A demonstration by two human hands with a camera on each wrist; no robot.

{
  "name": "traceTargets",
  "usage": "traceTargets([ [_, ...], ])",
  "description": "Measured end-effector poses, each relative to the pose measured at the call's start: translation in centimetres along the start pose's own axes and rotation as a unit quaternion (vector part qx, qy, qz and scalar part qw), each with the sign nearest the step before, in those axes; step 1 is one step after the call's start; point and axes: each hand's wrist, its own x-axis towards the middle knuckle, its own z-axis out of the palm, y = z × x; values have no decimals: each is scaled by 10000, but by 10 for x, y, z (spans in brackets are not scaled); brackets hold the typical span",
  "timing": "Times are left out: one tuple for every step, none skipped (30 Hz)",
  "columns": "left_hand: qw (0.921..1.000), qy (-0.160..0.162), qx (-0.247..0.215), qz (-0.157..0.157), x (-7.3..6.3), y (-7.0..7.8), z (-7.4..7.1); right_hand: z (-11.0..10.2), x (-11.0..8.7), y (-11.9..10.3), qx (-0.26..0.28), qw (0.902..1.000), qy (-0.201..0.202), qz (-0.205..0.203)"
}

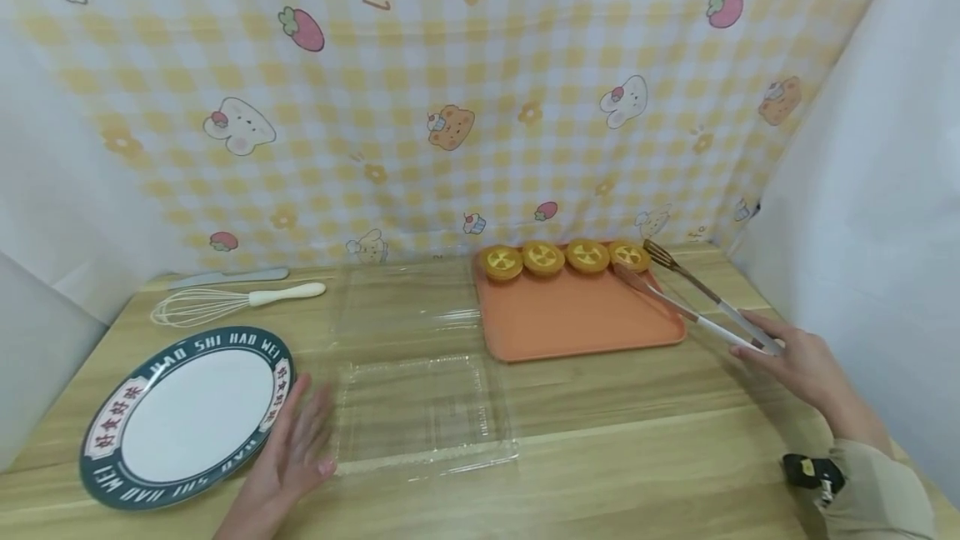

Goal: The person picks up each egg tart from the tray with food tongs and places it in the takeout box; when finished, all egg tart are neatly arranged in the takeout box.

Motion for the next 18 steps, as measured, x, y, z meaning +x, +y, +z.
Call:
traceTargets([
  [10000, -13, 11, 33, 0, 0, 0, 0, 0, 0, 22, 10000, -42, 4],
  [10000, -23, 11, 42, 0, 0, 0, 0, 1, 0, 40, 10000, -68, 9],
  [10000, -27, 19, 32, 0, 1, 0, 1, 1, 0, 51, 9999, -94, 12],
  [10000, -19, 25, 15, 0, 1, 0, 1, 2, -1, 56, 9999, -128, 22],
  [10000, -7, 33, -9, 0, 1, 0, 1, 4, -1, 62, 9998, -179, 33],
  [10000, 3, 40, -29, 0, 2, 0, 1, 4, -2, 62, 9997, -215, 42],
  [10000, 9, 37, -48, 0, 2, 0, 1, 5, -2, 63, 9997, -251, 52],
  [10000, 10, 39, -55, 0, 2, 0, 1, 6, -2, 42, 9996, -257, 69],
  [10000, 12, 44, -55, 0, 2, 0, 2, 7, -3, 23, 9996, -268, 79],
  [10000, 20, 54, -54, 0, 3, 0, 1, 7, -3, 16, 9996, -284, 87],
  [10000, 24, 64, -41, 0, 3, 0, 1, 7, -3, 4, 9995, -297, 72],
  [10000, 27, 72, -26, 0, 3, 0, 1, 7, -3, -23, 9996, -287, 76],
  [10000, 31, 82, -22, 0, 3, -1, 1, 7, -4, -41, 9995, -293, 79],
  [9999, 33, 98, -14, 0, 2, -1, 1, 6, -4, -49, 9995, -296, 77],
  [9999, 43, 98, -39, 0, 3, -1, 1, 4, -4, -57, 9995, -314, 68],
  [9999, 52, 94, -68, 0, 3, -1, 1, 3, -4, -65, 9995, -310, 69],
  [9999, 55, 84, -89, 0, 3, 0, 2, 2, -4, -78, 9995, -302, 63],
  [9999, 56, 69, -121, 0, 3, 0, 2, 1, -5, -74, 9996, -278, 73],
])
